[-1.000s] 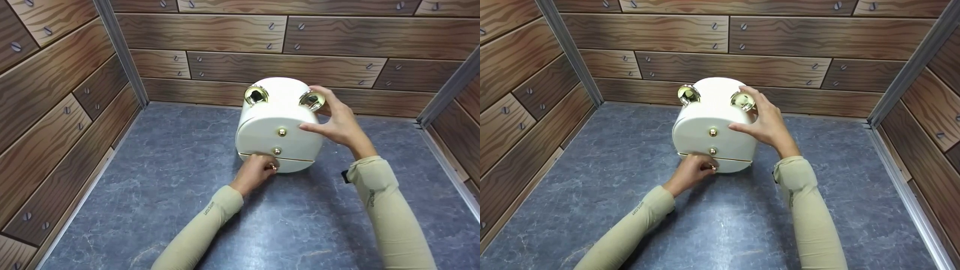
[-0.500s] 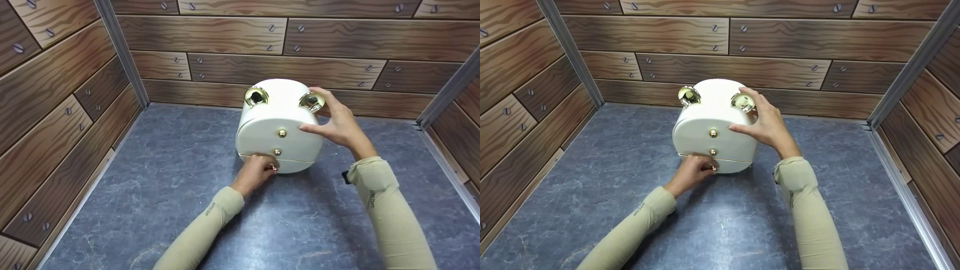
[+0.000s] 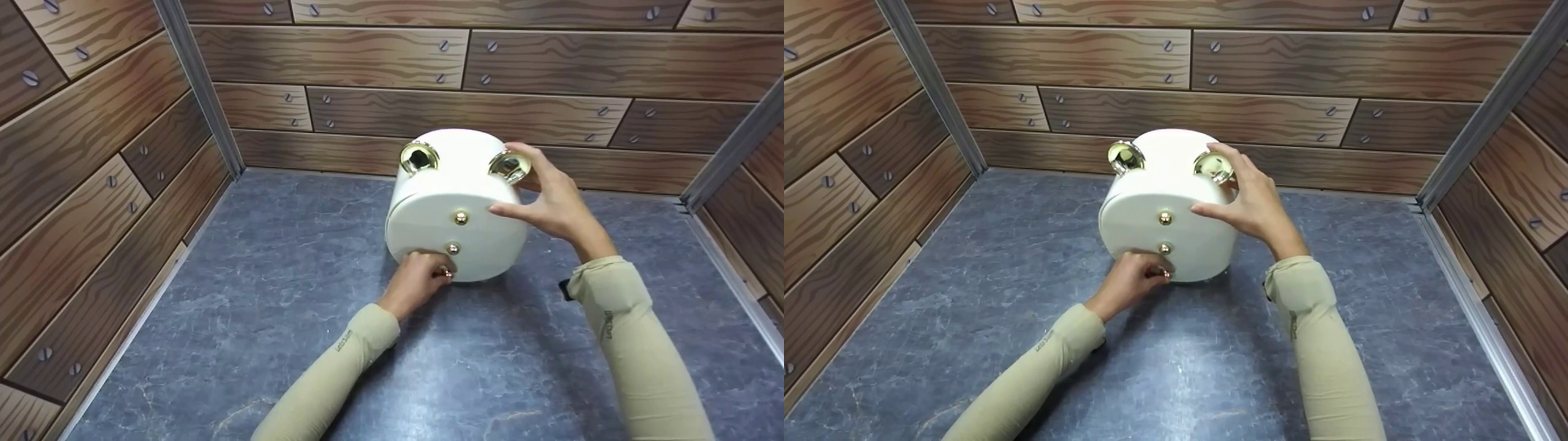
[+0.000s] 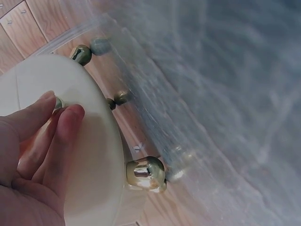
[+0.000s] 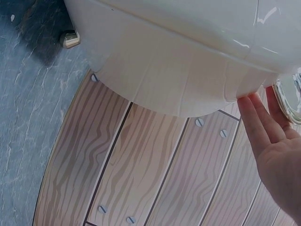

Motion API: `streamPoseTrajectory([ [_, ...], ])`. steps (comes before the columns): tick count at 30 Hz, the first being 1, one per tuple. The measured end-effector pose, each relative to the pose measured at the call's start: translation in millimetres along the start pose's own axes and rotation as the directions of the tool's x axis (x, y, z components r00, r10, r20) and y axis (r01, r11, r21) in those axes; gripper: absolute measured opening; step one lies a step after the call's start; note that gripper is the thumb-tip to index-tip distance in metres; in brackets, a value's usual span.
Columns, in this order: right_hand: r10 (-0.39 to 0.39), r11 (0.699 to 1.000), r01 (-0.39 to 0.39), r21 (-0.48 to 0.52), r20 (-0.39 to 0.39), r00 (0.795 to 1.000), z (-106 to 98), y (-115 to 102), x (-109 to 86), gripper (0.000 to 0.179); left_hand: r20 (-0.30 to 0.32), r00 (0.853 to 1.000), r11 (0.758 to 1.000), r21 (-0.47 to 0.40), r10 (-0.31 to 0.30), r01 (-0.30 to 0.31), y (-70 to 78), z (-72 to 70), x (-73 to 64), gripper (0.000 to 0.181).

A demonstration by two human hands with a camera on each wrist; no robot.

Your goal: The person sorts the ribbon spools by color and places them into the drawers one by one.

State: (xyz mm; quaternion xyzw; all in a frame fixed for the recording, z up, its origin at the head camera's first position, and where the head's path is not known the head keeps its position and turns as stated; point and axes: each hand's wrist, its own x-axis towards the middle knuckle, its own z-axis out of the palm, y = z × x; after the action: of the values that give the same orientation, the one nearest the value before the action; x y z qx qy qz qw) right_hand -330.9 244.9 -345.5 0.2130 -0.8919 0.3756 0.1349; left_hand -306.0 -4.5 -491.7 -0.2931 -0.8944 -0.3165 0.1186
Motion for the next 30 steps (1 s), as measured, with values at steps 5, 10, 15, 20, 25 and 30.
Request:
streamPoseTrajectory([
  [5,0.010,1.000,-0.010,-0.003,-0.001,1.000,0.1,-0.4,-0.9,0.102,0.015,1.000,1.000,0.001,-0.009,0.009,0.6,-0.2,0.0,0.013],
  [10,0.002,0.999,-0.002,0.033,0.006,1.000,2.0,0.7,-1.4,0.101,0.024,1.000,1.000,0.005,-0.013,0.013,-0.1,-0.3,-0.3,0.014],
  [15,-0.002,0.999,0.002,0.045,0.002,1.000,2.1,0.6,-2.0,0.101,0.027,1.000,1.000,0.007,-0.006,0.006,-0.1,-0.3,-1.1,0.014],
  [20,-0.005,0.998,0.004,0.063,0.008,1.000,1.7,0.3,-1.8,0.101,0.031,1.000,1.000,-0.006,-0.005,0.006,-0.2,-0.9,-2.1,0.014],
  [25,-0.007,0.998,0.007,0.055,0.005,1.000,1.8,0.5,-2.2,0.101,0.038,0.999,1.000,0.010,0.003,-0.004,0.7,-2.1,-3.5,0.015],
  [30,-0.011,0.998,0.012,0.066,-0.005,1.000,4.0,2.4,-2.7,0.103,0.062,0.998,0.999,0.035,0.017,-0.020,1.4,-3.2,-6.3,0.018],
])
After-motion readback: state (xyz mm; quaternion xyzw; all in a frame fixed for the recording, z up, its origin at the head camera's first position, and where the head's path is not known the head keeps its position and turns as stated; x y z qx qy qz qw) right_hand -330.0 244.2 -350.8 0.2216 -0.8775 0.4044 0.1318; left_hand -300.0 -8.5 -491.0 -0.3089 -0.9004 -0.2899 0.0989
